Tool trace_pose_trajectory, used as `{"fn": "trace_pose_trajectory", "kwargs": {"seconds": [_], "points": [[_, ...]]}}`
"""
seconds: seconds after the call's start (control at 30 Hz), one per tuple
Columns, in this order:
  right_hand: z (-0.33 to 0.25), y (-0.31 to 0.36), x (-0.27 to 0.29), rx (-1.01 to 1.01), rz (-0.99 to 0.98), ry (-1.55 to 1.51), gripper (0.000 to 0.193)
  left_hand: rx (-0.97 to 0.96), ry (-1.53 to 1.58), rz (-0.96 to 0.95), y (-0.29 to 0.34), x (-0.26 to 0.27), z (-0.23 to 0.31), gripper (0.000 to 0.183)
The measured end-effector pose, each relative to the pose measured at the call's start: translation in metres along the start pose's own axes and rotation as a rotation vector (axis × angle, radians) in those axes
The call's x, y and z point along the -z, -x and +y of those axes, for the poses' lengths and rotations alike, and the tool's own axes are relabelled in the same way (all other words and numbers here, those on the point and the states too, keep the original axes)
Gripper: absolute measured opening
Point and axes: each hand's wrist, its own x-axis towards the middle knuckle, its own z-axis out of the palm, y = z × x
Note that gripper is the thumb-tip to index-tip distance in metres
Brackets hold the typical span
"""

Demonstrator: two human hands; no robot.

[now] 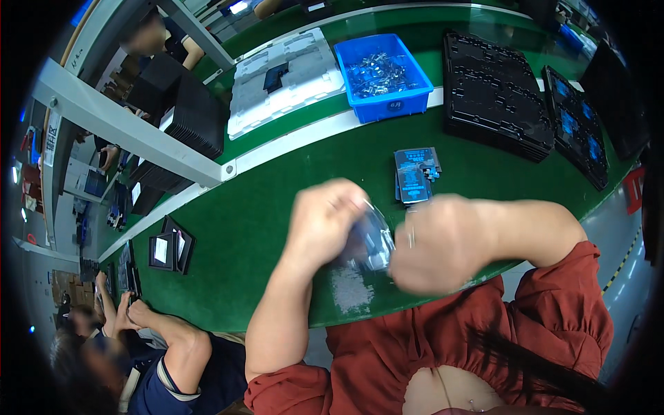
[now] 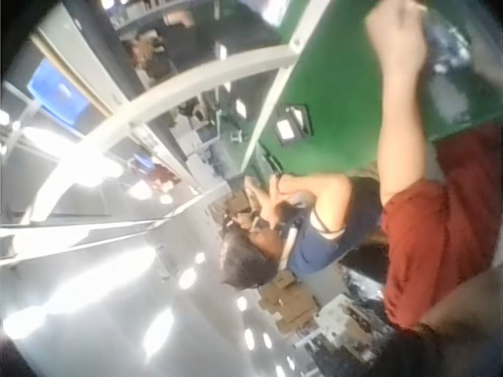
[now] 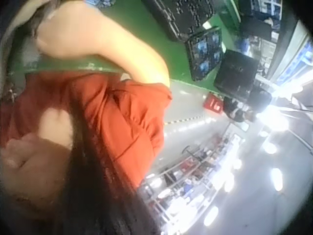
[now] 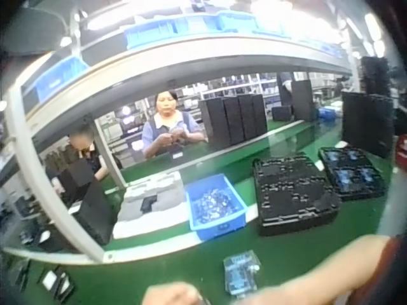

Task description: The person repeatedly picks up small blue electronic components from a black tray and places them into clear plastic bags on a green workbench. They seal each bag and set it aside, then retrieve more components from the tray to continue the process.

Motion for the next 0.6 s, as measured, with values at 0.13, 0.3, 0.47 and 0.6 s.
{"fn": "trace_pose_trajectory", "kwargs": {"seconds": [0.13, 0.3, 0.47, 0.6], "points": [[-0.034, -0.014, -0.004, 0.074, 0.136, -0.160, 0.017, 0.069, 0.312, 0.283, -0.020, 0.048, -0.018, 0.016], [0.059, 0.008, -0.014, -0.547, 0.450, 0.137, 0.007, -0.144, 0.215, 0.244, -0.015, 0.017, -0.012, 0.017], [0.129, 0.041, -0.013, -0.937, 0.161, 0.455, 0.036, -0.261, -0.097, 0.227, -0.012, 0.010, -0.003, 0.016], [0.097, 0.030, -0.026, -0.831, 0.192, 0.428, 0.044, -0.273, -0.144, 0.253, -0.011, 0.010, 0.001, 0.015]]}}
